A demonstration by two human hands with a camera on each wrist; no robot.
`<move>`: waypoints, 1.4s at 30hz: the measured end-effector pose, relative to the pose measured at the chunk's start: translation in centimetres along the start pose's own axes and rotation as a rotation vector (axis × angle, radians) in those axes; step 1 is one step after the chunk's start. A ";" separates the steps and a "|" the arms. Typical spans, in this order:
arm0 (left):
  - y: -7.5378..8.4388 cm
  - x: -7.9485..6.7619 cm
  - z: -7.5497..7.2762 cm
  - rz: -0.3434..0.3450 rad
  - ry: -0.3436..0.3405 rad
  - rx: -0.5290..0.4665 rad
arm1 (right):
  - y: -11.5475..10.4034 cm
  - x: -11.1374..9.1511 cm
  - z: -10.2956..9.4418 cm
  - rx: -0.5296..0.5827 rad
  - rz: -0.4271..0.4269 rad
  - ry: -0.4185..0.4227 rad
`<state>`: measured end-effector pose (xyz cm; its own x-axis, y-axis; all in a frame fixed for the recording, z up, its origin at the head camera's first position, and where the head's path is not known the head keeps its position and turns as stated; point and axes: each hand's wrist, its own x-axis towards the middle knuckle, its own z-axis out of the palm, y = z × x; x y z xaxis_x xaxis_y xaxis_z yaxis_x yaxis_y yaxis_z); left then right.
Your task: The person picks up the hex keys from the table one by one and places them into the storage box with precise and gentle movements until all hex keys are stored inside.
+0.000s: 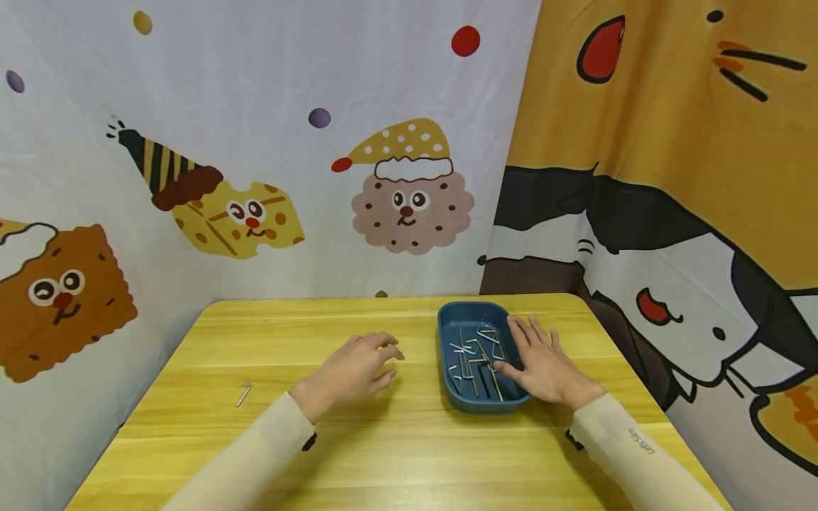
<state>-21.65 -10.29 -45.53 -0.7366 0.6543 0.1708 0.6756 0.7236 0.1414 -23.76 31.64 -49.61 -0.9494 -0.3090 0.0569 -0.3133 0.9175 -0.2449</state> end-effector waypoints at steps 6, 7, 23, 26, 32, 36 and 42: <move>-2.2 -2.3 -0.1 -0.021 0.026 0.002 | 0.0 0.0 0.1 -0.003 -0.001 0.002; -2.6 -2.7 -0.1 -0.021 0.032 0.007 | 0.0 0.0 0.1 -0.002 0.000 0.002; -7.5 -8.4 0.6 -0.112 0.058 0.018 | 0.0 0.0 0.2 -0.002 0.001 0.007; -8.5 -9.6 0.5 -0.155 0.052 0.000 | 0.1 0.1 0.1 -0.006 0.000 0.007; -10.7 -12.3 0.5 -0.222 0.058 -0.008 | 0.0 0.0 0.0 -0.006 0.000 0.008; -11.9 -14.2 0.4 -0.262 0.040 -0.013 | 0.0 -0.1 0.0 0.000 0.002 0.006; -13.3 -16.4 0.0 -0.314 0.035 -0.018 | 0.0 0.0 0.0 -0.001 0.000 0.010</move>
<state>-18.53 -30.68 -50.19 -0.9081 0.3909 0.1498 0.4156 0.8850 0.2100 -23.74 31.65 -49.66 -0.9495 -0.3065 0.0665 -0.3134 0.9179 -0.2435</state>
